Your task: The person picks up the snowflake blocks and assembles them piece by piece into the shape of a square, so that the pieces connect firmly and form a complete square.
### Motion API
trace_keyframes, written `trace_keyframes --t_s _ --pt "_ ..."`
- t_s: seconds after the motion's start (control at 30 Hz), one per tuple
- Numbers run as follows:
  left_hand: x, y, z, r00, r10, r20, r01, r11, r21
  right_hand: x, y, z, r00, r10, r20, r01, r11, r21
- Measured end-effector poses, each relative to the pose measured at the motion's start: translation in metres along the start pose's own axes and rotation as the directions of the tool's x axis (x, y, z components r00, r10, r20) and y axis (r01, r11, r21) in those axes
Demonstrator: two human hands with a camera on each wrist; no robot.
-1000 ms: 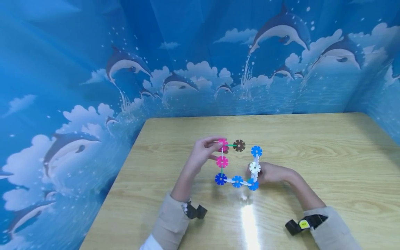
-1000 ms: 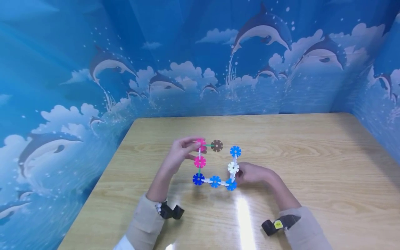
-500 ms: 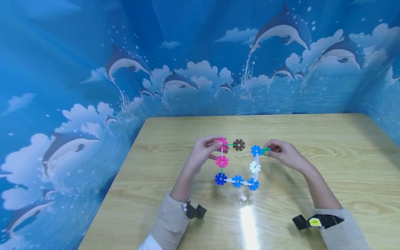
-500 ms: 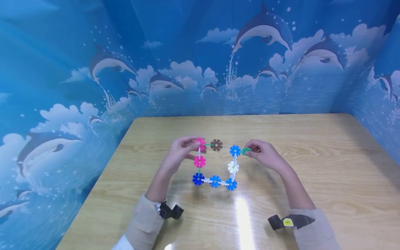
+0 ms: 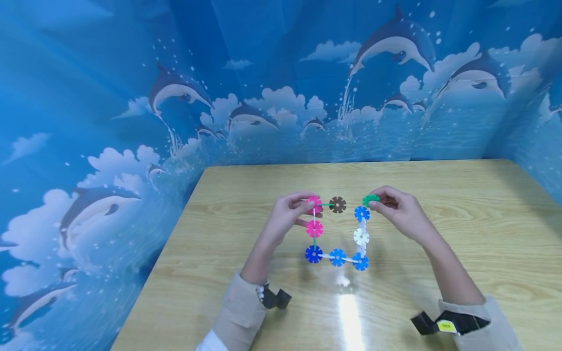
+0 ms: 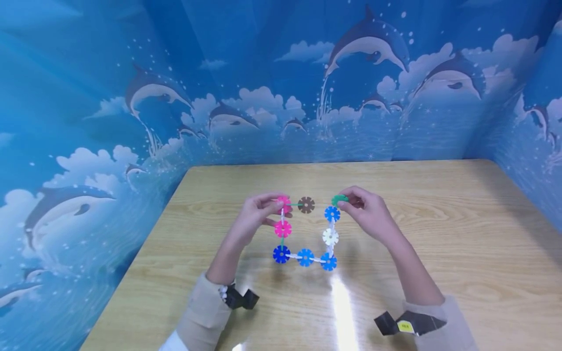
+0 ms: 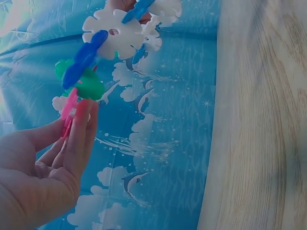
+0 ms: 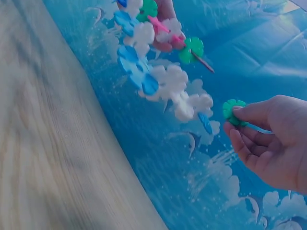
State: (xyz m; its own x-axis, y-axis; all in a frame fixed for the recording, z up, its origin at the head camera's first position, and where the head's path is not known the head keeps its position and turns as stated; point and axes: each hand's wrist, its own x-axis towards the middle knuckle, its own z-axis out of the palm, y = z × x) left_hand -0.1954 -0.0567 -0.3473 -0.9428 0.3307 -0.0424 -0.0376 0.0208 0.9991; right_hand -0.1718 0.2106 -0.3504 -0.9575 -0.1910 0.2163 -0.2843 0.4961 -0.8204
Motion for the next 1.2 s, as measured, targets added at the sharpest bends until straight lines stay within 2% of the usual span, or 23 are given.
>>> trace_keyframes --t_s 0.17,0.37,0.43,0.57,0.67,0.87,0.93,1.0,1.1,1.2 --pt "0.0 -0.001 0.0 1.0 -0.003 0.002 0.003 1.0 -0.008 -0.003 -0.01 0.012 0.991 -0.117 -0.065 0.116 0.993 -0.024" --pt "0.0 -0.002 0.0 1.0 0.006 0.027 -0.005 0.999 -0.037 -0.003 -0.013 0.024 0.952 -0.275 -0.132 0.259 0.958 -0.12" --pt "0.0 -0.002 0.0 1.0 0.008 0.028 -0.006 0.999 -0.042 -0.003 -0.013 0.026 0.933 -0.328 -0.148 0.31 0.942 -0.132" --pt "0.0 -0.002 0.0 1.0 0.005 0.025 -0.004 0.999 -0.041 -0.001 -0.011 0.029 0.873 -0.453 -0.178 0.423 0.887 -0.183" --pt "-0.001 -0.002 0.0 1.0 0.005 0.027 -0.004 0.999 -0.039 0.001 -0.01 0.03 0.831 -0.522 -0.194 0.48 0.848 -0.224" --pt "-0.001 -0.002 0.001 0.999 0.007 0.044 -0.005 1.0 -0.031 0.003 -0.009 0.035 0.782 -0.593 -0.194 0.546 0.801 -0.246" --pt "-0.001 -0.002 0.002 0.999 0.005 0.046 -0.003 1.0 -0.031 0.003 -0.008 0.037 0.754 -0.624 -0.206 0.573 0.777 -0.261" --pt "-0.001 -0.002 0.002 0.999 -0.001 0.043 0.002 1.0 -0.031 0.004 -0.007 0.038 0.715 -0.664 -0.22 0.603 0.744 -0.287" --pt "-0.001 -0.002 0.001 0.999 -0.007 0.043 0.009 0.999 -0.038 0.005 -0.005 0.039 0.644 -0.729 -0.231 0.657 0.682 -0.323" --pt "0.0 -0.003 0.001 0.999 -0.004 0.039 0.005 0.999 -0.043 0.005 -0.005 0.04 0.593 -0.773 -0.225 0.69 0.632 -0.353"
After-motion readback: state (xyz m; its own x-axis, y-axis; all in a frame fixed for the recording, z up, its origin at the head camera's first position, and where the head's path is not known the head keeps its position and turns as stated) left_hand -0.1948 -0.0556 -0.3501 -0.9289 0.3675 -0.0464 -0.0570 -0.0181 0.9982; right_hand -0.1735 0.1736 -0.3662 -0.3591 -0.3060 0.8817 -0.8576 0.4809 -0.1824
